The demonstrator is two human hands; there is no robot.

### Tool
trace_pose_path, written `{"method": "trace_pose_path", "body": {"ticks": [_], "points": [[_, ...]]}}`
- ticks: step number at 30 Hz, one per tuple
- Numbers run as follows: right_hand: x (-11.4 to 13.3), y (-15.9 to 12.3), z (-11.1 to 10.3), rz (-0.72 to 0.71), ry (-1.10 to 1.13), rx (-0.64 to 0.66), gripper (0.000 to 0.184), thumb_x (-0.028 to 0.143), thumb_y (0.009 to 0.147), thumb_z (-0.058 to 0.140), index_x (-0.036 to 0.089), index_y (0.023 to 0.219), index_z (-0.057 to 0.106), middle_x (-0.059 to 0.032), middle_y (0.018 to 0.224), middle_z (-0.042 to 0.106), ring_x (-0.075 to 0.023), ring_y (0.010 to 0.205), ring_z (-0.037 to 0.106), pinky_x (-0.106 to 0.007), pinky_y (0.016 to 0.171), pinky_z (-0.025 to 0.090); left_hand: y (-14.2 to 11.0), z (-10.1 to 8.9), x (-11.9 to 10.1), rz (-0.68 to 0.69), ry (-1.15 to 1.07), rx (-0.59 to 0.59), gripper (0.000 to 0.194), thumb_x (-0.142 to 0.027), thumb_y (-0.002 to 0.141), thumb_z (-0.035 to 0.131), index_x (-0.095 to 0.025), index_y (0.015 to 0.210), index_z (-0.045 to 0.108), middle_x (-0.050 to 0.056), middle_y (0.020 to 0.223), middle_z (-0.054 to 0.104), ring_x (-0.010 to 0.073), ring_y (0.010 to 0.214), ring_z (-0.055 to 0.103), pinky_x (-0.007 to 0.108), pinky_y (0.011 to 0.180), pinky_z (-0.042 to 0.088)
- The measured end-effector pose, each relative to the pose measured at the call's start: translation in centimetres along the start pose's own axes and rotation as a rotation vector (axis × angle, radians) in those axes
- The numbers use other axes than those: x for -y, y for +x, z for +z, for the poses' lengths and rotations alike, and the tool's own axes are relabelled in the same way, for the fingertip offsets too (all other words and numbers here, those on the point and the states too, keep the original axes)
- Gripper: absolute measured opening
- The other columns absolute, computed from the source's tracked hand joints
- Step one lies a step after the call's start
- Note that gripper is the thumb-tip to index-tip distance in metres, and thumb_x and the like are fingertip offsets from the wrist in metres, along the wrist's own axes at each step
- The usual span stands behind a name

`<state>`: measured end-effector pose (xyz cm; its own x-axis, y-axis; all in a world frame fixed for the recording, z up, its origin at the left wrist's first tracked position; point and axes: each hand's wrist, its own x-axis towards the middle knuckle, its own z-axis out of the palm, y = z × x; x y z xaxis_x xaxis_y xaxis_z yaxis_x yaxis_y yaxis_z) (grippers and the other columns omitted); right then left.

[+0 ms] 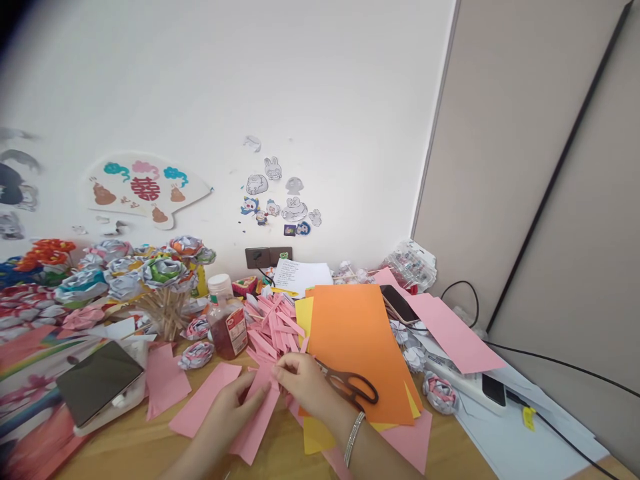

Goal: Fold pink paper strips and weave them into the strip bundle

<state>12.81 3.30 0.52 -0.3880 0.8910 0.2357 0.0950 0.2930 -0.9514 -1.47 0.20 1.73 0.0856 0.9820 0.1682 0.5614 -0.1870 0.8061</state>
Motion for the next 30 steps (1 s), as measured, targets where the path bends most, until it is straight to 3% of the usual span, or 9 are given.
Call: {"method": "trace_pose_path", "body": {"ticks": [5, 9, 25, 30], "points": [[0.1, -0.1, 0.1, -0.033, -0.119, 0.001, 0.02, 0.031, 0.077, 0.047, 0.016, 0.066, 0.051, 0.0035, 0.058, 0.043, -0.0089, 0.055, 0.04, -0.02, 0.053, 0.032, 0.0, 0.0, -0.2, -0.023, -0.032, -0.026, 0.027, -0.039, 0.068, 0.045, -0.021, 0.05, 0.037, -0.007, 0.049, 0.036, 0.0123, 0.051, 0.035, 0.023, 0.048, 0.026], [-0.7, 0.1, 0.2, -0.003, -0.086, 0.001, 0.014, 0.029, 0.075, 0.05, 0.016, 0.07, 0.052, 0.0033, 0.059, 0.043, -0.0088, 0.054, 0.04, -0.02, 0.051, 0.032, 0.2, -0.2, 0.1, -0.022, -0.076, -0.013, 0.029, -0.042, 0.069, 0.042, -0.021, 0.05, 0.036, -0.007, 0.05, 0.034, 0.0127, 0.052, 0.035, 0.023, 0.05, 0.028], [0.5, -0.2, 0.5, -0.026, -0.079, -0.063, 0.025, 0.031, 0.077, 0.046, 0.016, 0.057, 0.045, 0.0039, 0.054, 0.039, -0.0086, 0.052, 0.04, -0.019, 0.05, 0.032, 0.3, 0.3, 1.3, 0.019, 0.032, -0.014, 0.024, -0.035, 0.071, 0.04, -0.021, 0.051, 0.037, -0.006, 0.05, 0.035, 0.013, 0.052, 0.035, 0.023, 0.049, 0.025], [0.3, -0.1, 0.8, 0.0, -0.02, -0.039, 0.025, 0.037, 0.076, 0.047, 0.016, 0.063, 0.048, 0.0037, 0.055, 0.041, -0.0089, 0.052, 0.041, -0.019, 0.049, 0.033, 0.4, 0.2, 1.2, 0.025, 0.013, -0.083, 0.025, -0.037, 0.07, 0.043, -0.021, 0.051, 0.038, -0.006, 0.05, 0.037, 0.0132, 0.052, 0.037, 0.023, 0.049, 0.027]]}}
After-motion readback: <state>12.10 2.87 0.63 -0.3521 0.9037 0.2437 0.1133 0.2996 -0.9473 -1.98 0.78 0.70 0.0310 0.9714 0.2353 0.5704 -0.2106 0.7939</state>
